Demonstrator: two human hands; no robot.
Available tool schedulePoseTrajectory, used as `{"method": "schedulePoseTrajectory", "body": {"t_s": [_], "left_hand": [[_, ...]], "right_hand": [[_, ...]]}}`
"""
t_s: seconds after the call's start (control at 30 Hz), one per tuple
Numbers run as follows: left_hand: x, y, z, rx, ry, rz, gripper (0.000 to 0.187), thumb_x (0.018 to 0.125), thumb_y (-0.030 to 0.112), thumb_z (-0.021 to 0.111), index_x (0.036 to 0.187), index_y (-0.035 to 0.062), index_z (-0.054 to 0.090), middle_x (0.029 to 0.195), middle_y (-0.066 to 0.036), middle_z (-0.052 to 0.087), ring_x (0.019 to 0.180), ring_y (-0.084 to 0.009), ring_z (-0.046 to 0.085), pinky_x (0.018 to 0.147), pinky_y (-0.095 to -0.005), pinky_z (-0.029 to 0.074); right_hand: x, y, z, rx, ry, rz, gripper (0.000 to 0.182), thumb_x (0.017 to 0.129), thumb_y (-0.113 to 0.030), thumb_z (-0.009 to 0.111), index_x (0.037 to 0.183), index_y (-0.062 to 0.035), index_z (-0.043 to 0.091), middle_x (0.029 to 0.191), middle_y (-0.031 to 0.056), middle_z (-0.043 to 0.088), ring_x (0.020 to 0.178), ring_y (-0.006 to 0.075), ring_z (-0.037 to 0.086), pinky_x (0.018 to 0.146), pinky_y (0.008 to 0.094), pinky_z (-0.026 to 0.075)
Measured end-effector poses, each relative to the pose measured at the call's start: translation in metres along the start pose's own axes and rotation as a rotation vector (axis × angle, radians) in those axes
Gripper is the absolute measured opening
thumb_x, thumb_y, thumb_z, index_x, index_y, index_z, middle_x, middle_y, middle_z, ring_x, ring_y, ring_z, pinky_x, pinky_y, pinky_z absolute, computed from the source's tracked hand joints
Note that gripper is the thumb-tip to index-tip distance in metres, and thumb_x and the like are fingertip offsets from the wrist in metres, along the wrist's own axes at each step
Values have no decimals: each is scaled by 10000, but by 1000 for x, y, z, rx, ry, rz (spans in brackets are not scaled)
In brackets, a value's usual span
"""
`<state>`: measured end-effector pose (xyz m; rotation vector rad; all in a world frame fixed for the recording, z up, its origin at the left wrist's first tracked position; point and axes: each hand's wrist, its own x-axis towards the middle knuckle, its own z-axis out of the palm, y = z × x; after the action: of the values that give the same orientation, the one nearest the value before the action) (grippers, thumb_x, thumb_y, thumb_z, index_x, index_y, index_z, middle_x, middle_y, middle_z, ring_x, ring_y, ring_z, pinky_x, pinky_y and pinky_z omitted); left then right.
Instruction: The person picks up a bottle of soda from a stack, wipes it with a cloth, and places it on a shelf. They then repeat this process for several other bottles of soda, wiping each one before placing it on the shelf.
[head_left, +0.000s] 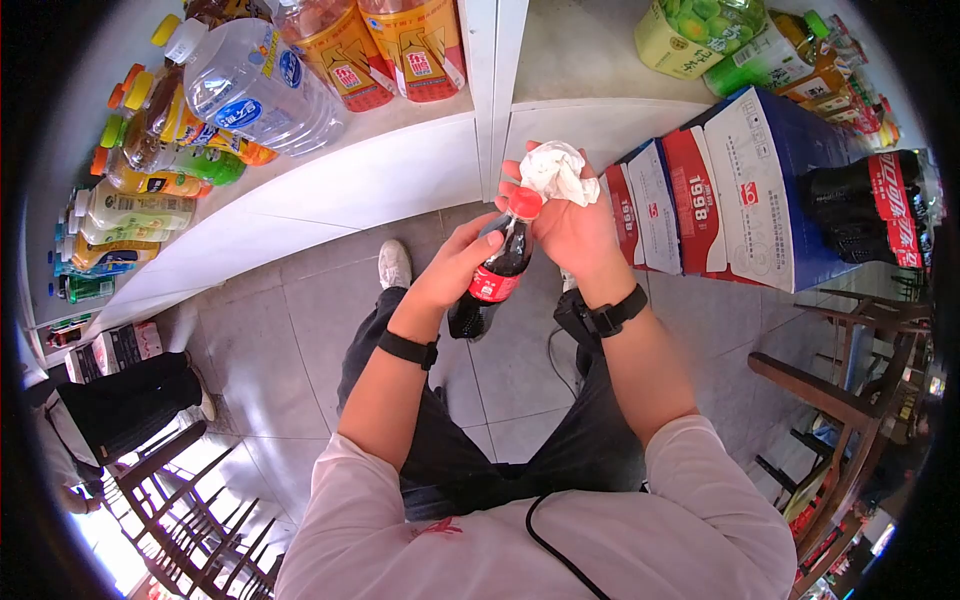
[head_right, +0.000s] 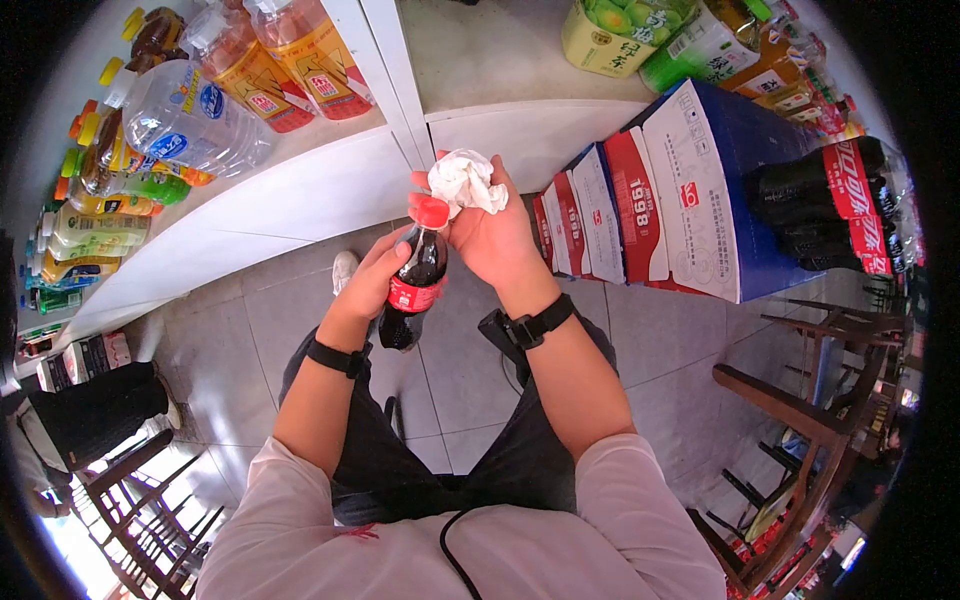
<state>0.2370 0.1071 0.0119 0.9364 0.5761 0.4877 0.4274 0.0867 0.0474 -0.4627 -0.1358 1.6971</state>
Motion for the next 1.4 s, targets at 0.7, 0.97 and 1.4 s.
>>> {"method": "schedulePoseTrajectory", "body": {"t_s": [0.7,0.97,1.4], "left_hand": [[-4,4,0,-56,21,-46,555,980,389,583,1329,-36,510,1086,-61,646,941,-117,613,816,-266,501],[-2,5,4,-85,28,-74,513,1001,376,555,1313,-31,524,1075,-50,645,916,-99,608,777,-263,501],[-4,6,2,-96,-10,-36,526,1001,334,563,1379,-22,478,1135,-45,629,996,-101,588,858,-262,477]], "right_hand": [[-6,15,8,-860,-167,-338,233,972,-108,600,1170,-22,513,1138,198,670,1018,273,687,888,379,550],[-7,19,13,-847,-30,-389,226,983,-131,588,1150,2,516,1057,181,686,942,262,706,826,353,561],[-6,18,14,-899,-76,-363,269,987,-222,595,1131,2,559,1019,143,707,857,185,698,766,305,550]]}}
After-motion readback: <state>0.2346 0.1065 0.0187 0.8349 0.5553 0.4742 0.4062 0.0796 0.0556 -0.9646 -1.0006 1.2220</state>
